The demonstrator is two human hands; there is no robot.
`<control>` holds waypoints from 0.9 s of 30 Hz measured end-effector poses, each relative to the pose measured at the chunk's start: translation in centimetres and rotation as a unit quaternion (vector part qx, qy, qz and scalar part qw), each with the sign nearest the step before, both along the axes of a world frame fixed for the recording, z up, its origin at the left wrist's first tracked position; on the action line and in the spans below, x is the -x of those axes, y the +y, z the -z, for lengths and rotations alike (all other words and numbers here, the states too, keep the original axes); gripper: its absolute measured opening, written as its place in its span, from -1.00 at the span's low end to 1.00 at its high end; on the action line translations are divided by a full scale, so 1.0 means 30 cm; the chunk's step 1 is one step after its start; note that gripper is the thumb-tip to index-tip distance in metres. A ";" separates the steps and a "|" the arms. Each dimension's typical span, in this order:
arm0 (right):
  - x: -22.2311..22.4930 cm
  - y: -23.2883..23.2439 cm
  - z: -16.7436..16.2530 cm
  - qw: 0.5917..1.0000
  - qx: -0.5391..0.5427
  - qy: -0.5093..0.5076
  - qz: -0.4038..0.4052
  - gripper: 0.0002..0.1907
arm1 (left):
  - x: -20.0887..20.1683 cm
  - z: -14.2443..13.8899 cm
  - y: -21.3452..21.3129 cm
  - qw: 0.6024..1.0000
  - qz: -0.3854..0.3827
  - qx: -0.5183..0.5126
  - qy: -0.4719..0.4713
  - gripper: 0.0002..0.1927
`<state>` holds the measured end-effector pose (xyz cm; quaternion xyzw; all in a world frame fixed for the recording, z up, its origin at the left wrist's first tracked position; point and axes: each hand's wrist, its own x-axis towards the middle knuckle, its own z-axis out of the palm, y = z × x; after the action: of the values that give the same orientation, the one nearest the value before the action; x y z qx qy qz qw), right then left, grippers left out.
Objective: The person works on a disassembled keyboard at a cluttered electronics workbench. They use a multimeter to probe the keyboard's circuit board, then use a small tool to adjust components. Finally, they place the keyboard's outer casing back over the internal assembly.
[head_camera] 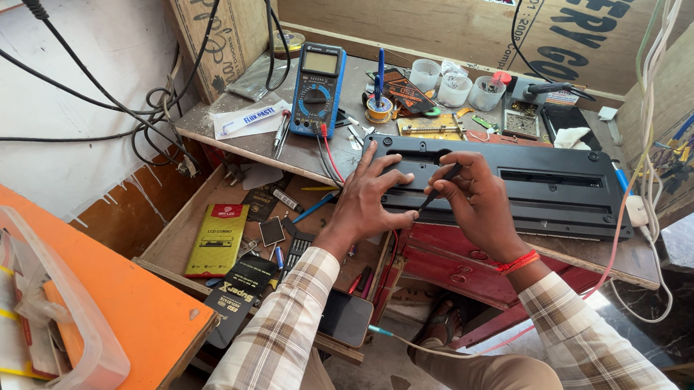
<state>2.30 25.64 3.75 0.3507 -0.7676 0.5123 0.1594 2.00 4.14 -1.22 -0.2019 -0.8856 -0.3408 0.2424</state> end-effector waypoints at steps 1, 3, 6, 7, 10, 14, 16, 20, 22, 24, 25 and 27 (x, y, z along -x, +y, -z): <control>0.000 0.000 0.001 1.000 -0.001 -0.001 0.000 -0.71 | -0.001 0.000 0.000 1.000 0.001 0.001 0.001 -0.40; 0.001 0.001 0.003 1.000 -0.001 0.002 -0.002 -0.71 | -0.003 0.001 -0.002 1.000 0.002 0.002 0.002 -0.40; 0.003 0.000 0.003 1.000 0.000 0.007 -0.006 -0.71 | -0.003 0.000 -0.004 1.000 0.005 -0.001 0.011 -0.41; 0.003 -0.001 0.003 1.000 0.001 0.009 -0.008 -0.72 | -0.001 -0.001 -0.003 1.000 0.004 0.001 0.010 -0.41; 0.003 -0.001 -0.004 1.000 -0.003 0.005 -0.007 -0.71 | 0.002 -0.002 -0.003 1.000 0.003 0.004 0.007 -0.41; -0.002 -0.005 -0.007 1.000 -0.018 0.020 -0.010 -0.69 | 0.002 0.011 -0.012 1.000 0.006 0.005 0.014 -0.41; -0.002 -0.011 -0.006 0.999 -0.028 0.031 0.003 -0.68 | 0.004 0.016 -0.014 1.000 0.009 0.008 0.016 -0.40; -0.001 -0.021 -0.002 0.998 -0.034 0.045 0.006 -0.65 | 0.006 0.021 -0.020 1.000 0.011 0.016 0.011 -0.37; -0.002 -0.024 -0.001 0.998 -0.037 0.050 0.011 -0.62 | 0.006 0.017 -0.026 1.000 0.012 0.019 0.005 -0.34; -0.004 -0.025 0.001 0.995 -0.049 0.086 0.030 -0.59 | 0.006 0.014 -0.027 1.000 0.020 0.016 -0.006 -0.29; -0.006 -0.028 0.004 0.992 -0.054 0.104 0.038 -0.58 | 0.006 0.011 -0.027 1.000 0.021 0.020 -0.003 -0.28; -0.014 -0.042 0.013 0.987 -0.052 0.144 0.047 -0.61 | 0.003 0.011 -0.035 0.999 0.020 0.028 0.004 -0.26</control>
<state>2.73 24.37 3.37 0.3919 -0.7779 0.4080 0.2734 1.90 3.09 -1.56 -0.2277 -0.8896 -0.3203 0.2330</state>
